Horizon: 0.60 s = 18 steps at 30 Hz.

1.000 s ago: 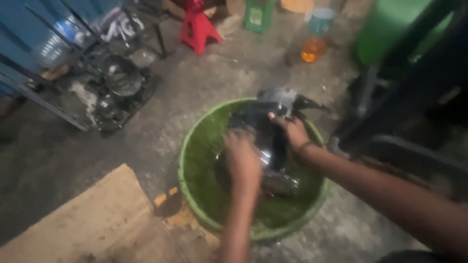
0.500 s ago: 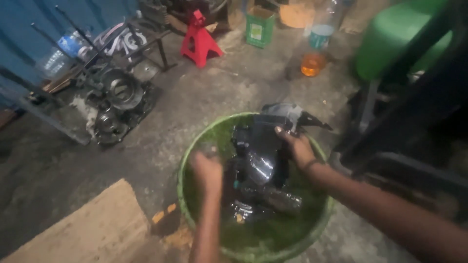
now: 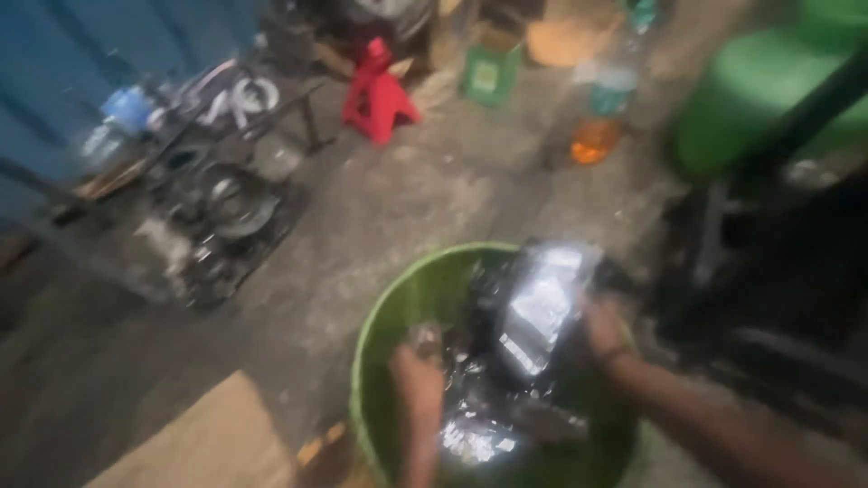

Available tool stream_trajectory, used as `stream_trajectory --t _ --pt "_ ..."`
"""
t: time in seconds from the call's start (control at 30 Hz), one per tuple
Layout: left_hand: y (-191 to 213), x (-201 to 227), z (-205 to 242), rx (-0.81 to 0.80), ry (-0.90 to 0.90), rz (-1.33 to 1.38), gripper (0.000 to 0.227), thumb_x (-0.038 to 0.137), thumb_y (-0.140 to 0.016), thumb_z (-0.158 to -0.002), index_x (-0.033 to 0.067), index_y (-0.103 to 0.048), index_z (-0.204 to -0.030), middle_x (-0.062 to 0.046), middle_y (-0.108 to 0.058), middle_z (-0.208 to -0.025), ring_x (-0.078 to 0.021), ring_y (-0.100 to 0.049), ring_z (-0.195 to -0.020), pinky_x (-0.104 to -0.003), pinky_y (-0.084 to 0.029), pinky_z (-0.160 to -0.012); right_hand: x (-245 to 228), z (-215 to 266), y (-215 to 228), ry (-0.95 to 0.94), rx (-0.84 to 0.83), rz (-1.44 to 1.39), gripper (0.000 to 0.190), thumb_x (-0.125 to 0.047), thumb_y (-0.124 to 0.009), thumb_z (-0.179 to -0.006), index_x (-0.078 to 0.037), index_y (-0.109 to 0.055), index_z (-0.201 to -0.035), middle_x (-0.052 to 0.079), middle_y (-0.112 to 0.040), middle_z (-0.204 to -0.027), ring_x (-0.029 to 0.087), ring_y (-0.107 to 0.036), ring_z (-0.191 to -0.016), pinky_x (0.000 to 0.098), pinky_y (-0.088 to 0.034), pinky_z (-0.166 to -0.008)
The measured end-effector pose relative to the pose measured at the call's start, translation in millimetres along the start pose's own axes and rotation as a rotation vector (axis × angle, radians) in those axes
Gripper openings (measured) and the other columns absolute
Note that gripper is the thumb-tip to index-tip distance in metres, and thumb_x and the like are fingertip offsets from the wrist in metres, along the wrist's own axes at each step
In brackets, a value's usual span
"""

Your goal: Cleaning and washing motorcycle engine components in a basin of cleaning fluid.

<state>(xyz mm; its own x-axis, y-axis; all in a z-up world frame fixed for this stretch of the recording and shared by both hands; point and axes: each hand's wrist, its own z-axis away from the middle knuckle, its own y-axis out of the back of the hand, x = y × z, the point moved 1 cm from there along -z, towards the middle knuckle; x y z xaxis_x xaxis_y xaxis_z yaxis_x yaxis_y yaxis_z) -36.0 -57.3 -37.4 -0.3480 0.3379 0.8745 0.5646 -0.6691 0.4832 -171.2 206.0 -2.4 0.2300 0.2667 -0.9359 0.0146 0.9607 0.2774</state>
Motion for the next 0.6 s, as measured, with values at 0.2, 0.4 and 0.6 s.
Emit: stream_trajectory --t 0.2,0.4,0.6 --pt "-24.0 101.3 -23.4 -0.078 -0.532 0.032 0.043 0.026 -0.063 -0.099 -0.0047 -0.061 -0.128 -0.032 -0.058 -0.131 -0.0474 -0.057 -0.119 -0.051 -0.047 -0.099 31.7 1.2 15.7 -0.064 0.087 -0.011 0.076 -0.064 -0.075 -0.086 0.004 -0.063 -0.119 0.022 -0.066 -0.108 0.033 -0.060 -0.098 0.0457 -0.048 -0.081" --pt "-17.9 90.3 6.7 -0.181 -0.565 -0.089 0.046 0.019 -0.060 -0.086 -0.0049 -0.062 -0.125 -0.031 -0.061 -0.127 -0.0467 -0.059 -0.116 -0.050 -0.050 -0.095 -5.5 40.3 20.9 -0.152 0.176 0.162 0.070 -0.064 -0.072 -0.089 0.004 -0.067 -0.106 0.017 -0.068 -0.096 0.028 -0.063 -0.089 0.0402 -0.049 -0.078" --pt "20.1 -20.8 2.5 -0.297 -0.014 -0.176 0.030 0.027 -0.067 -0.091 -0.0021 -0.075 -0.095 -0.028 -0.070 -0.092 -0.0460 -0.070 -0.091 -0.053 -0.056 -0.079 -48.2 59.7 0.6 -0.179 0.051 -0.459 0.054 -0.051 -0.072 -0.086 -0.005 -0.072 -0.115 0.011 -0.071 -0.108 0.027 -0.064 -0.095 0.0419 -0.051 -0.083"
